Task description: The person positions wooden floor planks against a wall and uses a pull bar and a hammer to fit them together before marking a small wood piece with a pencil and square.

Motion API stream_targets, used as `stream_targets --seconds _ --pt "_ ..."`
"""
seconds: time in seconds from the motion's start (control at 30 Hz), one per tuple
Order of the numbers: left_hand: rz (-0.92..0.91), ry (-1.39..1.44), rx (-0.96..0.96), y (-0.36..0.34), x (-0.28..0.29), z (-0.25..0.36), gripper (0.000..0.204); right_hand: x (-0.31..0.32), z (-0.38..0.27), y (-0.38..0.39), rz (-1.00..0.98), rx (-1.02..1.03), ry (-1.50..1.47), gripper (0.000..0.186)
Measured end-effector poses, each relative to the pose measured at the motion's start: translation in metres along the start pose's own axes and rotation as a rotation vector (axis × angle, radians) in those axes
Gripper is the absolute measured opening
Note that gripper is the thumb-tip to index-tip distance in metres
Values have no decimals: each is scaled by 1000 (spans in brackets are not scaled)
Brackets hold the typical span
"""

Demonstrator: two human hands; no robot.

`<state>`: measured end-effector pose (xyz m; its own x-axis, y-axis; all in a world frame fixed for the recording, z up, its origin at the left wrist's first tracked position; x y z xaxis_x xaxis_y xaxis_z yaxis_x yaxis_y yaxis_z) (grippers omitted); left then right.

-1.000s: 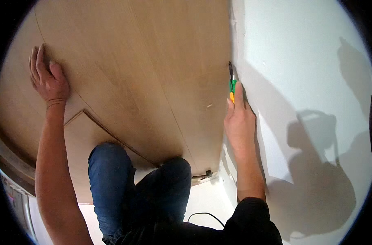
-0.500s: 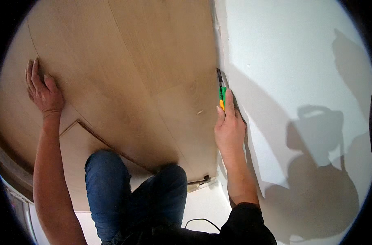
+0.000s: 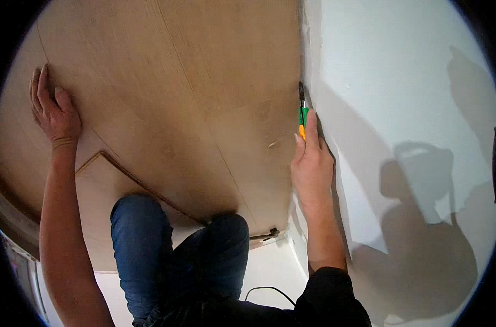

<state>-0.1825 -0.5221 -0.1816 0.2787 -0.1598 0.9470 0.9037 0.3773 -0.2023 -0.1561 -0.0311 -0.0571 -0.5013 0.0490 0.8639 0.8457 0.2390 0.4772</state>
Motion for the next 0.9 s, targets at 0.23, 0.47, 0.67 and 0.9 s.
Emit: stream_targets --seconds 0.23,0.47,0.67,0.9 --pt "-8 -35 -8 -1 1 4 54 -1 3 3 -27 12 32 64" --pt "-19 -48 -3 -2 4 6 54 1 -1 -3 -6 87 54 63" --pt "-32 17 -28 -3 1 10 54 3 3 1 -165 -90 -29 61" --pt "-40 -69 -32 -2 10 9 54 2 4 26 -157 -14 81 68"
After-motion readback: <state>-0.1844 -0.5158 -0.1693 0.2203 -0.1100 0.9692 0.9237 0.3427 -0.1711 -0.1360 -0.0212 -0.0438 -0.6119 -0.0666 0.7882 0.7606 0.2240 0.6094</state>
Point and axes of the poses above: each hand's wrist, its own y-axis away from the middle knuckle, its own x-axis out of the back of the hand, z = x × y, the point moved 4 cm from there along -y, towards the middle knuckle, and after that the axes turned 15 degrees about x, right-handed, at the moved point
